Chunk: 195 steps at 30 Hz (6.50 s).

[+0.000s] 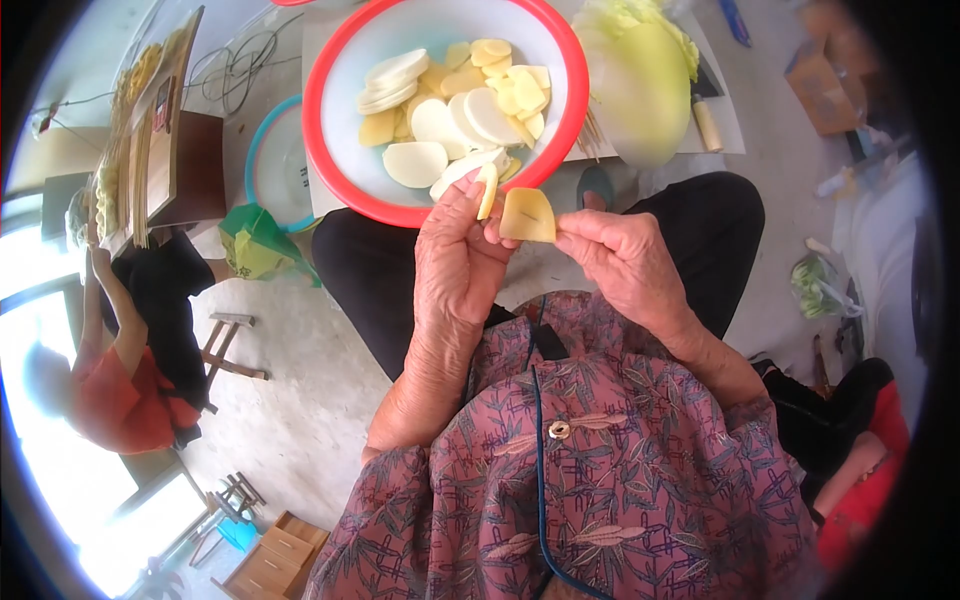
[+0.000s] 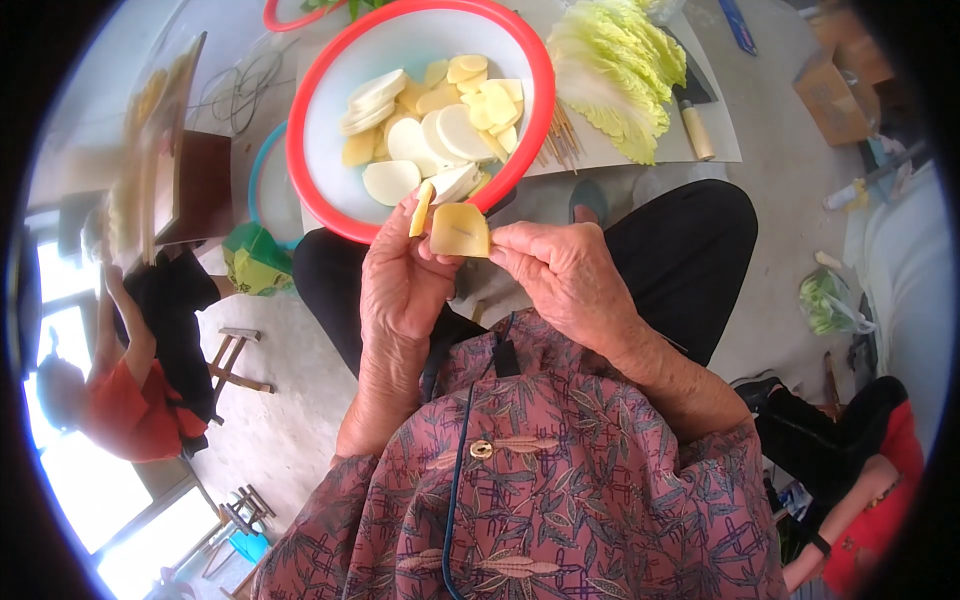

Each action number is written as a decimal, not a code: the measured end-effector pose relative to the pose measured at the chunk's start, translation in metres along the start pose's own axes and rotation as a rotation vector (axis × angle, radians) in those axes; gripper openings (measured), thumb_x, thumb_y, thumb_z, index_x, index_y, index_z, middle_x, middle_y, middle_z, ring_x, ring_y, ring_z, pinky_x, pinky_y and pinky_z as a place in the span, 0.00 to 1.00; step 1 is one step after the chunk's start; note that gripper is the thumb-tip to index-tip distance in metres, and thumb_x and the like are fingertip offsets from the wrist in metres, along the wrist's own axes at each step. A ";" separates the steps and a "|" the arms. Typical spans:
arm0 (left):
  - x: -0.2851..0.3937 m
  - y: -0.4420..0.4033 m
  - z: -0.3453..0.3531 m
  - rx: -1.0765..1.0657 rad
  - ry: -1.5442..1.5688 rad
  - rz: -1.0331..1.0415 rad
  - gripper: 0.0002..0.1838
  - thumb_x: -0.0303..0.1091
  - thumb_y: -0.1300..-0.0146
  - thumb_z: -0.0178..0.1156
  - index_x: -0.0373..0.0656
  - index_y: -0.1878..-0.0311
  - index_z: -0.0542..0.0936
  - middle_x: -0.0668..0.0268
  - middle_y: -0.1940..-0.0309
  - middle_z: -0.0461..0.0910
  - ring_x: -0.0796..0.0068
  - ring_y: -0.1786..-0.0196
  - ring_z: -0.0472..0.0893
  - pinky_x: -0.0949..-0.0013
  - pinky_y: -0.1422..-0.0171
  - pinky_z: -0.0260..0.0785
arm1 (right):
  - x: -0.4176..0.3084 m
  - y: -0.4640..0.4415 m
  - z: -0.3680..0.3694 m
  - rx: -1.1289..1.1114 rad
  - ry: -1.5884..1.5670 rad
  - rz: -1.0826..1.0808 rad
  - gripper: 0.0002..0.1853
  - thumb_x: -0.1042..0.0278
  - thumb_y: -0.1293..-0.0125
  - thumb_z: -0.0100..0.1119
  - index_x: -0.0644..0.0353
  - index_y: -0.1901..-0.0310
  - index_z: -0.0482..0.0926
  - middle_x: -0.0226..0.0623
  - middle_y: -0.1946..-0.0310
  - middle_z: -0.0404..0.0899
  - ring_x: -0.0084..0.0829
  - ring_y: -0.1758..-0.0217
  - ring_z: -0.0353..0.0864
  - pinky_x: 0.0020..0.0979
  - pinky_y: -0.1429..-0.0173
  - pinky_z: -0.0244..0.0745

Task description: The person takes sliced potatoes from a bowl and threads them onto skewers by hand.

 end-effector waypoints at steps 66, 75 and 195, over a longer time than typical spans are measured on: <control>0.019 0.026 0.006 0.115 -0.494 0.289 0.12 0.17 0.45 0.55 0.38 0.57 0.74 0.64 0.69 0.77 0.78 0.73 0.73 0.79 0.73 0.63 | 0.035 0.032 0.024 -0.157 -0.285 0.302 0.14 0.70 0.32 0.51 0.66 0.50 0.78 0.26 0.85 0.71 0.13 0.84 0.67 0.17 0.75 0.64; 0.020 0.027 0.002 0.125 -0.535 0.329 0.11 0.16 0.47 0.56 0.35 0.58 0.76 0.64 0.69 0.78 0.81 0.71 0.72 0.77 0.65 0.67 | 0.029 0.030 0.025 -0.114 -0.303 0.278 0.12 0.74 0.33 0.50 0.67 0.53 0.80 0.25 0.85 0.70 0.13 0.83 0.65 0.17 0.78 0.59; 0.032 0.009 0.021 -0.251 -0.549 0.371 0.18 0.35 0.33 0.55 0.35 0.45 0.73 0.55 0.41 0.71 0.65 0.39 0.70 0.63 0.35 0.63 | 0.044 0.000 0.047 -0.201 -0.756 0.396 0.13 0.60 0.33 0.56 0.63 0.65 0.77 0.27 0.85 0.69 0.16 0.88 0.66 0.19 0.85 0.61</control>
Point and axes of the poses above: each hand's wrist, its own y-axis away from the middle knuckle, its own z-axis out of the palm, x = y × z, the point moved 9 cm from there along -y, towards the middle knuckle
